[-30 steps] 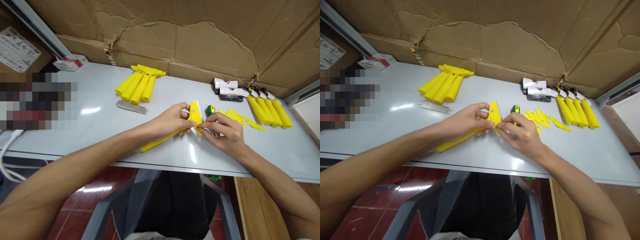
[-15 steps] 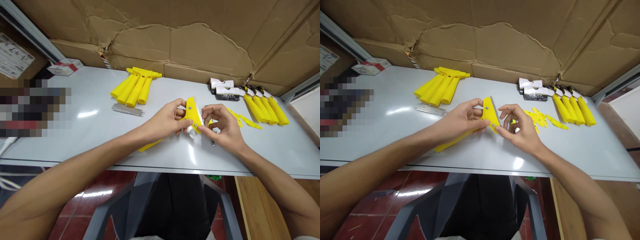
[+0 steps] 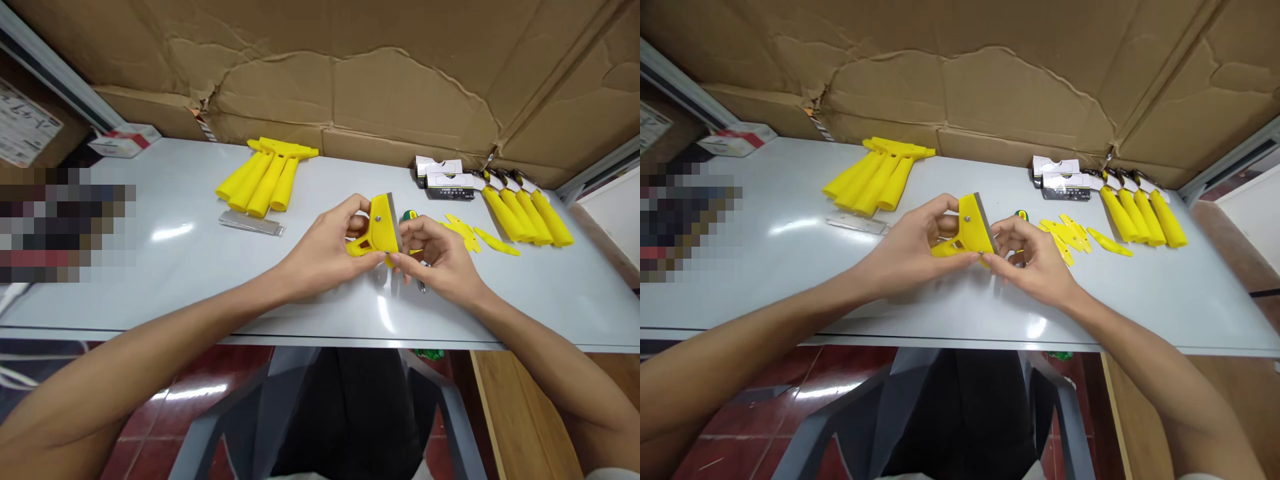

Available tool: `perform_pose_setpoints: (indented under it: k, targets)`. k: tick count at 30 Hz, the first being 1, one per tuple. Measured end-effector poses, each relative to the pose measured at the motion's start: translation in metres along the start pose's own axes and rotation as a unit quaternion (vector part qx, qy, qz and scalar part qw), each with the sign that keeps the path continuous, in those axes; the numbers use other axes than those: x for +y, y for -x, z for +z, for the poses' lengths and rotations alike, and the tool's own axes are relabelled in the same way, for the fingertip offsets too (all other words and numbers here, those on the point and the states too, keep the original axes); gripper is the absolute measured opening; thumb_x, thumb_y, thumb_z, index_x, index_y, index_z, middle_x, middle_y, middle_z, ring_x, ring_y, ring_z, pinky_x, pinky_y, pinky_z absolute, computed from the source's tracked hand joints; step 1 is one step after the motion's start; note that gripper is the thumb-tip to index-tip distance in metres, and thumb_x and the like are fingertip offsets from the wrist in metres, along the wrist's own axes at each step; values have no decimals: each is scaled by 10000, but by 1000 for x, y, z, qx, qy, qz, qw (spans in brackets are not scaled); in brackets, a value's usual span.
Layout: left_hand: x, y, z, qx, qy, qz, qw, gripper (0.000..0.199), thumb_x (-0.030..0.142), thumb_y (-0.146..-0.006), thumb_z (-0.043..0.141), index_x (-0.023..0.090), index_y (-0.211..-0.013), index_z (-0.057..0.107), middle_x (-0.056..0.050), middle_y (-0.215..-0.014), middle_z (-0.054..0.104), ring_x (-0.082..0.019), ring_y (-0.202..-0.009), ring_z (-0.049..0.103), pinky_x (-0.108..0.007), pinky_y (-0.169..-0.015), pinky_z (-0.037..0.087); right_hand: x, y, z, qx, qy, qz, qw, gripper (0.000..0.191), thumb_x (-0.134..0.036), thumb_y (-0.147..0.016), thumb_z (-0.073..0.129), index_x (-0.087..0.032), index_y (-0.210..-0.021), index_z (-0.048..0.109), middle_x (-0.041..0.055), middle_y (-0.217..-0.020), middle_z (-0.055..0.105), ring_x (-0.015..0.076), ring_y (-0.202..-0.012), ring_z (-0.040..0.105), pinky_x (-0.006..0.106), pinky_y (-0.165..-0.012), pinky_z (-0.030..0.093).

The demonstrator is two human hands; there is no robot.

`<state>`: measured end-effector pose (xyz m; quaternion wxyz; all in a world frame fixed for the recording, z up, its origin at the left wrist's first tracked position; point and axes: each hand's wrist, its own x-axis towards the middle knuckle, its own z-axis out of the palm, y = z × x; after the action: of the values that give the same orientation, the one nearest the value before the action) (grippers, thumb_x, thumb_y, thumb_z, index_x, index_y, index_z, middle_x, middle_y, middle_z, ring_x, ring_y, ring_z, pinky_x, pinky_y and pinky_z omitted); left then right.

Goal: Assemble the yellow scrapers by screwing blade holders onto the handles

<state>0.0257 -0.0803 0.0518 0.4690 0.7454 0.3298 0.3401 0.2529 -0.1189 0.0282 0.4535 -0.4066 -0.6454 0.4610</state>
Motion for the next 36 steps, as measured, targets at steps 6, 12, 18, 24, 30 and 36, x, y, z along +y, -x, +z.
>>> perform_pose_setpoints:
  k: [6, 12, 18, 24, 30, 36]
  targets:
    - [0, 2, 2, 5, -17, 11, 1000, 389, 306, -834, 832, 234, -1059, 523, -24, -1031, 810, -196, -942, 785, -294, -825, 581, 3, -1, -1, -2, 14, -6, 1000, 316, -262, -822, 955, -242, -1042, 728, -34, -875, 733, 93, -669, 690, 208, -533, 563]
    - [0, 3, 6, 17, -24, 24, 999, 376, 319, -845, 828, 233, -1053, 527, -29, -1054, 804, -192, -933, 773, -290, -795, 569, 4, 1, 0, 1, 29, -13, 999, 315, -289, -822, 953, -232, -1012, 709, -26, -877, 725, 100, -672, 660, 236, -564, 545]
    - [4, 6, 9, 28, -26, 27, 999, 361, 299, -850, 821, 235, -1046, 524, -17, -1053, 787, -173, -939, 753, -284, -805, 578, -3, 2, 2, 9, 52, -36, 998, 316, -326, -829, 943, -232, -940, 663, -30, -848, 696, 105, -666, 645, 249, -580, 522]
    - [5, 8, 13, 49, -49, 54, 996, 290, 270, -851, 811, 225, -994, 562, -1, -981, 736, -159, -896, 715, -282, -782, 575, -6, 4, 5, 28, 97, -88, 991, 299, -319, -859, 912, -243, -909, 628, -42, -808, 662, 97, -634, 580, 252, -561, 513]
    - [3, 9, 14, 63, -91, 84, 990, 223, 246, -872, 764, 216, -985, 574, 12, -930, 711, -135, -832, 667, -277, -749, 539, -4, 6, 5, 36, 148, -138, 979, 257, -219, -882, 873, -249, -912, 620, -44, -802, 623, 100, -665, 552, 247, -570, 516]
    - [1, 7, 10, 73, -137, 107, 982, 167, 251, -854, 740, 204, -944, 607, 18, -868, 694, -112, -736, 586, -254, -666, 479, -2, 7, 3, 49, 175, -159, 971, 155, -236, -914, 843, -245, -978, 702, -25, -819, 672, 113, -675, 592, 268, -582, 541]
